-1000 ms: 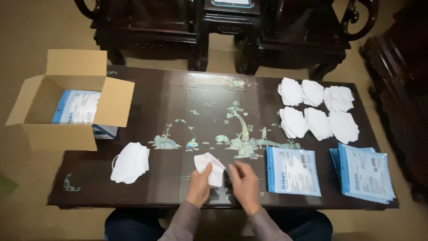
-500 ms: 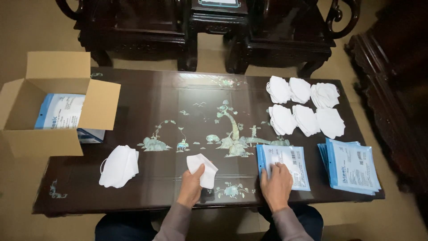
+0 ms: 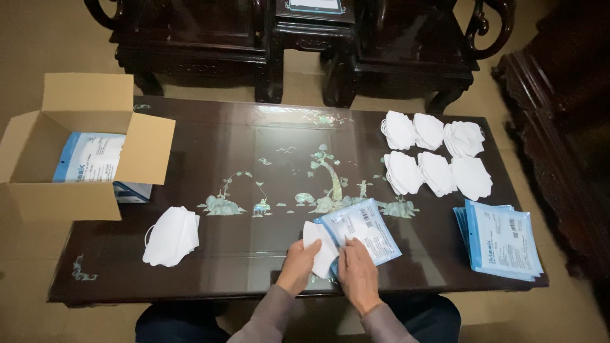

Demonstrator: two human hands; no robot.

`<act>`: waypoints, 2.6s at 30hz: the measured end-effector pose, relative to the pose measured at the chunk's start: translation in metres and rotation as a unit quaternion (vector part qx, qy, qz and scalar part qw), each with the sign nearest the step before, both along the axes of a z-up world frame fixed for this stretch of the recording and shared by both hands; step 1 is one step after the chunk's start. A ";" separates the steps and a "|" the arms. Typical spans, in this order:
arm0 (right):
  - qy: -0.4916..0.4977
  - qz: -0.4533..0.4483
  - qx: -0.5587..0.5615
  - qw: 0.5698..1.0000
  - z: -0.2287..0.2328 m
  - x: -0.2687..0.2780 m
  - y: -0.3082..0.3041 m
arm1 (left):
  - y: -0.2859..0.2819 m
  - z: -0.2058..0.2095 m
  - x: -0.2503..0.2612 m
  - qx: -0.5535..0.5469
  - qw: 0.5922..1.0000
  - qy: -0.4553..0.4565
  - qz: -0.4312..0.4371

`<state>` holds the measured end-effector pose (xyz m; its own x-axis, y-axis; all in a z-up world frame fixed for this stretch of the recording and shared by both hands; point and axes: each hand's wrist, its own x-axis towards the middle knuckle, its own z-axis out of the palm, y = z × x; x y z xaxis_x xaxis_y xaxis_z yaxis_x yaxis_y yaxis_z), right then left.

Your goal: Packaging face masks into individual plastic envelopes and stacking them on a table.

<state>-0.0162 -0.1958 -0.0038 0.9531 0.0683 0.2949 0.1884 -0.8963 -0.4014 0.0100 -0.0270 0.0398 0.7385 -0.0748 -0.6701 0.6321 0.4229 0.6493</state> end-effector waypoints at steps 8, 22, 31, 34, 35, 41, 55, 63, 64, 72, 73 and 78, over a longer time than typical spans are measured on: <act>0.120 -0.064 0.045 0.990 0.030 0.004 0.003 | -0.005 0.048 -0.003 0.050 0.994 -0.019 -0.091; -0.138 0.028 0.026 0.990 0.043 -0.020 0.047 | -0.006 0.088 -0.002 -0.207 0.977 0.047 0.001; -0.107 0.021 0.197 0.974 0.062 0.000 0.008 | 0.020 0.028 0.001 -0.183 0.983 -0.027 0.004; 0.120 -0.186 0.401 0.889 0.057 0.026 -0.025 | 0.027 0.018 0.004 -0.161 0.986 0.002 0.034; 0.185 -0.184 0.512 0.819 0.057 0.033 -0.031 | 0.027 0.010 0.005 -0.154 0.988 -0.012 0.028; 0.283 -0.116 0.585 0.751 0.074 0.038 -0.021 | 0.035 0.059 0.004 0.015 1.000 -0.022 0.000; -0.069 0.122 0.096 0.985 0.052 0.025 0.039 | 0.027 0.012 0.005 0.231 0.968 -0.097 0.022; 0.024 0.117 -0.117 0.986 0.022 0.020 0.055 | 0.029 -0.014 -0.009 0.662 0.604 -0.372 -0.240; 0.024 0.116 -0.118 0.986 0.019 0.017 0.054 | 0.031 -0.020 -0.011 0.661 0.605 -0.373 -0.240; 0.108 0.058 -0.063 0.990 0.016 0.024 0.001 | 0.097 -0.034 0.001 0.743 0.552 -0.347 -0.151; 0.109 0.058 -0.064 0.990 0.018 0.024 -0.017 | 0.107 -0.031 -0.004 0.743 0.553 -0.346 -0.151; 0.030 -0.007 -0.033 0.999 -0.012 0.030 -0.122 | 0.125 -0.023 -0.011 0.770 0.531 -0.316 -0.162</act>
<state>0.0139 -0.3178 -0.0159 0.9699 0.0722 0.2326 0.1529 -0.9238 -0.3509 -0.0013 0.0984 0.0173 0.9674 0.0098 0.2532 -0.0408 -0.9802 0.1937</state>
